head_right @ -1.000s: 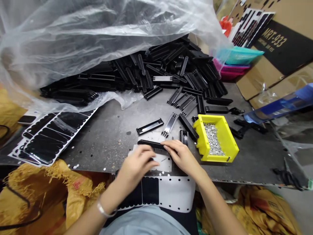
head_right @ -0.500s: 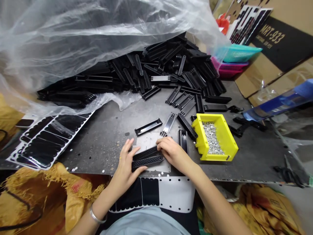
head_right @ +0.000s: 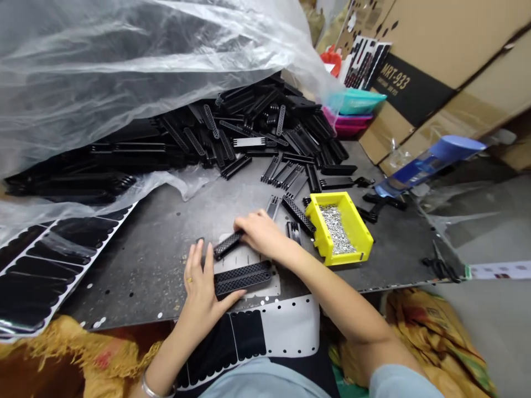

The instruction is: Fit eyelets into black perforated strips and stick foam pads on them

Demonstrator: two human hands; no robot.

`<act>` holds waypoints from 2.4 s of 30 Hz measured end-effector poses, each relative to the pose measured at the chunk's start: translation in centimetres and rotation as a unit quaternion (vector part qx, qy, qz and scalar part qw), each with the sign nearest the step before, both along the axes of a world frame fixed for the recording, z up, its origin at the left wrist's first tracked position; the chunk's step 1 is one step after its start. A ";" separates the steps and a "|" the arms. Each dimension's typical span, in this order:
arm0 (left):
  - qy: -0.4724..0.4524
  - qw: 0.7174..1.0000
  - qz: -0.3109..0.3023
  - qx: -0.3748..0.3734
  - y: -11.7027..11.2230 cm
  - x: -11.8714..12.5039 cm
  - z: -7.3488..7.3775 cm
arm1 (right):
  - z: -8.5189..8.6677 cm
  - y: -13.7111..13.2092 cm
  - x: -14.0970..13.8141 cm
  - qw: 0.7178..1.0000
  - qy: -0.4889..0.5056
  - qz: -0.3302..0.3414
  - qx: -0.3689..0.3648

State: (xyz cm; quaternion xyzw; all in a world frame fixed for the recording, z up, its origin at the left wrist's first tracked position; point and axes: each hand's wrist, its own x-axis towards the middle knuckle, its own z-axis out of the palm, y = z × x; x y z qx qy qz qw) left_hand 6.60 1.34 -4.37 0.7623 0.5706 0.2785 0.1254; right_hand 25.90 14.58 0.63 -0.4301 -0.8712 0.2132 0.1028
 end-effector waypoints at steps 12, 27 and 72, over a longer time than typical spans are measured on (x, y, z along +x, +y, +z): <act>-0.075 0.990 -0.079 -0.090 0.6 -0.6 -0.1 | -0.2 0.1 4.1 0.977 -0.010 -0.210 0.026; -0.274 0.942 -0.077 -0.177 9.4 1.0 3.9 | 1.0 -3.6 3.2 0.981 0.190 -0.029 -0.034; 0.023 0.995 -0.083 0.056 -0.7 0.5 1.6 | -1.7 -5.6 22.1 0.976 -0.139 -0.166 0.021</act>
